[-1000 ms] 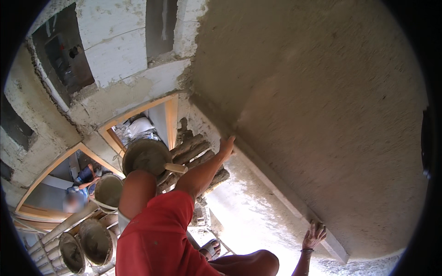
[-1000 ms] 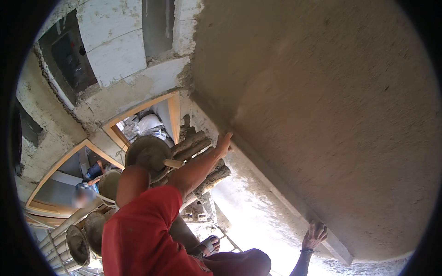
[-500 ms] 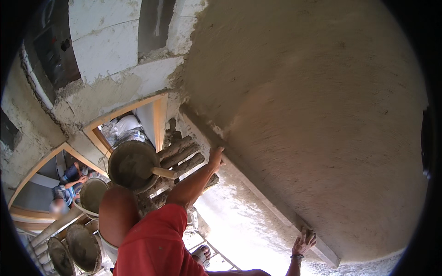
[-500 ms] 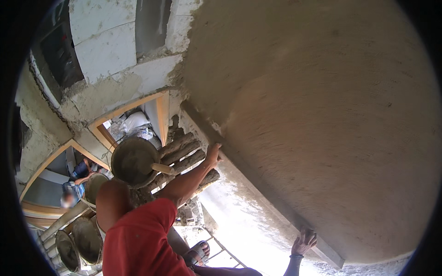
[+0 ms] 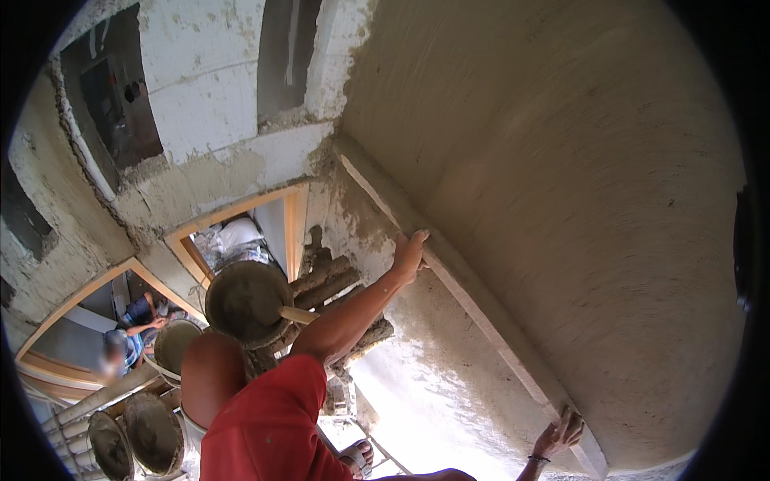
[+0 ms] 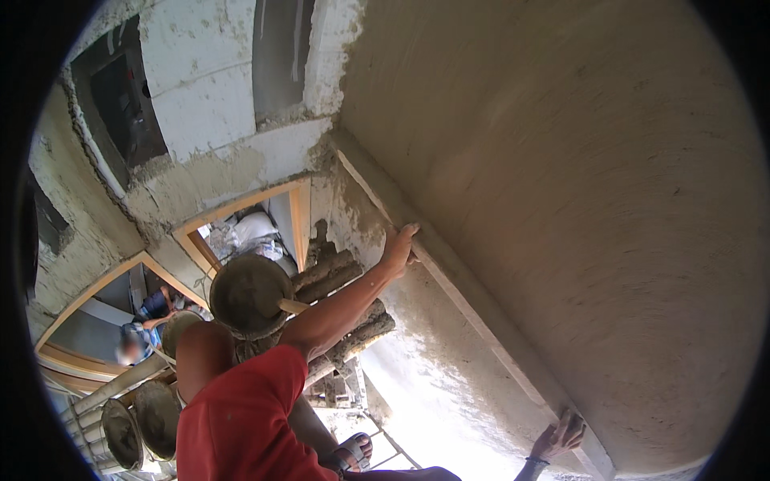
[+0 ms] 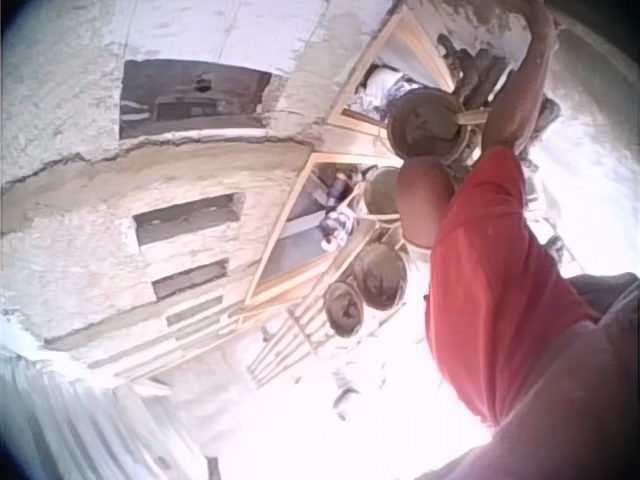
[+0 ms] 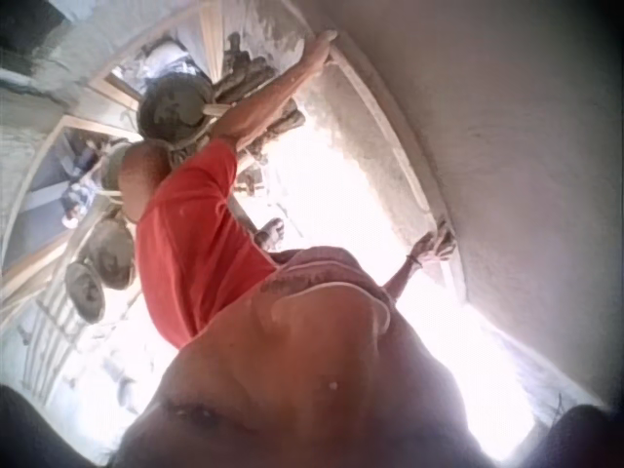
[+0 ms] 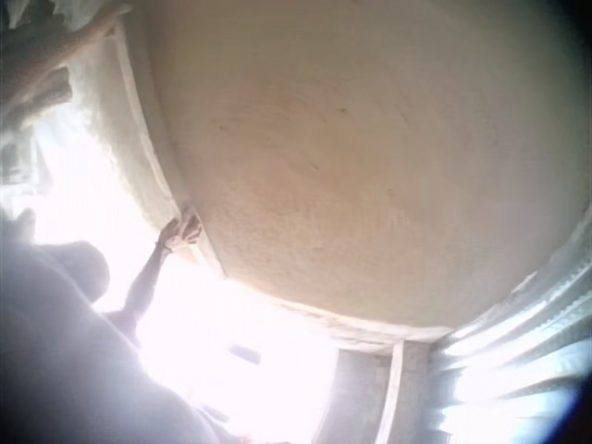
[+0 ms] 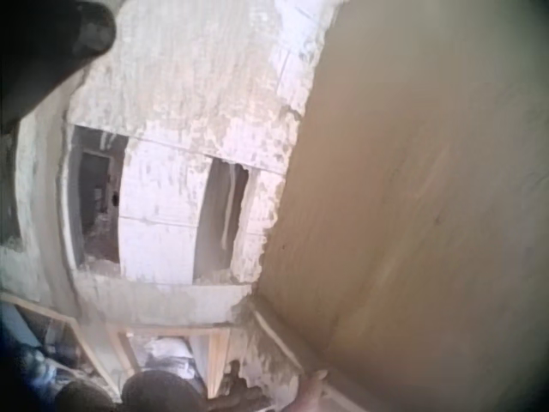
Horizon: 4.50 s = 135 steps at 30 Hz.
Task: The person scoops plaster from a bucket using a trowel, applies it to the wall, and then uses a long wooden straight edge to level and smooth the surface.
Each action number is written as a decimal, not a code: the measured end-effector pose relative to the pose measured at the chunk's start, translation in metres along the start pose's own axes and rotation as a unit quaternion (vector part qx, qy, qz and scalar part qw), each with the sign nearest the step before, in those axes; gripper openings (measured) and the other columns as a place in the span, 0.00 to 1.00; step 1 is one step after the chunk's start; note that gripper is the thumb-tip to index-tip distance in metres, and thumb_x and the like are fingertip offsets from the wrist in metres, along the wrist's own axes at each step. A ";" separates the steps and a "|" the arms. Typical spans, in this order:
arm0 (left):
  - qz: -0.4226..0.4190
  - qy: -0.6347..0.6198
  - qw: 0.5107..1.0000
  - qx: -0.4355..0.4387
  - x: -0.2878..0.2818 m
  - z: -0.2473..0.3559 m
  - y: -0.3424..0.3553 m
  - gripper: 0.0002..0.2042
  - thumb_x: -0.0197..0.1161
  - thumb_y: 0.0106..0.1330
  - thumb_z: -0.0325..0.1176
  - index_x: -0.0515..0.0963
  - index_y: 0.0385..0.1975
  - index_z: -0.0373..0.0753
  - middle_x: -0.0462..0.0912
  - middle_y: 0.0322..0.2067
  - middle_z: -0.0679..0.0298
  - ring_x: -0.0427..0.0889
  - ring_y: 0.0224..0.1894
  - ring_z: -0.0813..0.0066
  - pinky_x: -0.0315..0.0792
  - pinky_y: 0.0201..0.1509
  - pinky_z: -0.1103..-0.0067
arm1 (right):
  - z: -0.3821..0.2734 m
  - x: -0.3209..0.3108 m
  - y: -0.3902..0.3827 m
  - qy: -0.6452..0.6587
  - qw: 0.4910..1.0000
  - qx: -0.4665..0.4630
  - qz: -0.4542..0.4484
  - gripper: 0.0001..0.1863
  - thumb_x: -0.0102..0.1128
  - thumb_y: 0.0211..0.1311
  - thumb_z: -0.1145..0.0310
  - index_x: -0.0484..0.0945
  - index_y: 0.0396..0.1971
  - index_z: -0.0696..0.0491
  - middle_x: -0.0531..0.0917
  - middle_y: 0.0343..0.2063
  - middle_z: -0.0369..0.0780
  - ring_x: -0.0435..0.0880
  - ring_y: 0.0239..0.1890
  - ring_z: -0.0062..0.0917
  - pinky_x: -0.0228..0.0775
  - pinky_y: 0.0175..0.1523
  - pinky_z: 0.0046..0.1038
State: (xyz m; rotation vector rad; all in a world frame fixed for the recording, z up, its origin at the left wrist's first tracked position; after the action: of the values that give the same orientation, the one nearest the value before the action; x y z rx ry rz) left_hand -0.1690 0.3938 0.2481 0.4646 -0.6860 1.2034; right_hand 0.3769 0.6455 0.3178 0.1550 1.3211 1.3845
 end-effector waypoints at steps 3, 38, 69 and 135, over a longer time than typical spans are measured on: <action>0.033 0.028 0.999 -0.002 0.030 0.042 0.001 0.11 0.57 0.62 0.38 0.70 0.35 0.36 0.73 0.15 0.64 0.68 0.08 0.78 0.59 0.06 0.83 | 0.000 -0.022 0.031 -0.002 1.000 0.005 0.016 0.29 0.54 0.52 0.69 0.73 0.59 0.43 0.73 0.56 0.43 0.67 0.58 0.43 0.55 0.60 0.48; -0.146 0.224 0.942 0.201 0.399 0.423 0.014 0.24 0.56 0.66 0.39 0.67 0.50 0.22 0.75 0.43 0.48 0.79 0.27 0.63 0.81 0.27 0.73 | 0.141 -0.202 0.306 -0.069 0.975 0.098 0.188 0.35 0.59 0.58 0.75 0.64 0.66 0.38 0.73 0.54 0.42 0.69 0.60 0.38 0.57 0.65 0.47; -0.021 0.096 0.995 0.011 0.153 0.116 -0.103 0.26 0.59 0.64 0.38 0.57 0.53 0.27 0.70 0.41 0.53 0.76 0.31 0.72 0.80 0.23 0.76 | 0.122 -0.079 0.041 0.028 0.988 0.114 -0.099 0.35 0.51 0.47 0.74 0.67 0.62 0.49 0.69 0.57 0.47 0.62 0.63 0.47 0.49 0.67 0.50; -0.014 -0.044 0.989 -0.143 0.139 0.132 -0.188 0.28 0.63 0.60 0.36 0.59 0.57 0.37 0.66 0.54 0.56 0.68 0.56 0.60 0.69 0.54 0.56 | 0.159 -0.203 0.033 -0.111 0.977 0.040 0.179 0.23 0.67 0.54 0.67 0.78 0.52 0.45 0.81 0.51 0.36 0.76 0.55 0.31 0.66 0.61 0.45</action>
State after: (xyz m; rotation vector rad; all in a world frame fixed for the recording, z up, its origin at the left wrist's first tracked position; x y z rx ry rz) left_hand 0.0072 0.3446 0.4446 0.2871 -0.9108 1.0420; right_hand 0.5399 0.5963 0.5146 0.6098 1.1983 1.5621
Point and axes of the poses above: each hand's wrist, its own y-axis towards the middle knuckle, its own x-axis out of the palm, z = x × y, the point moved 4 cm from there along y, towards the middle knuckle
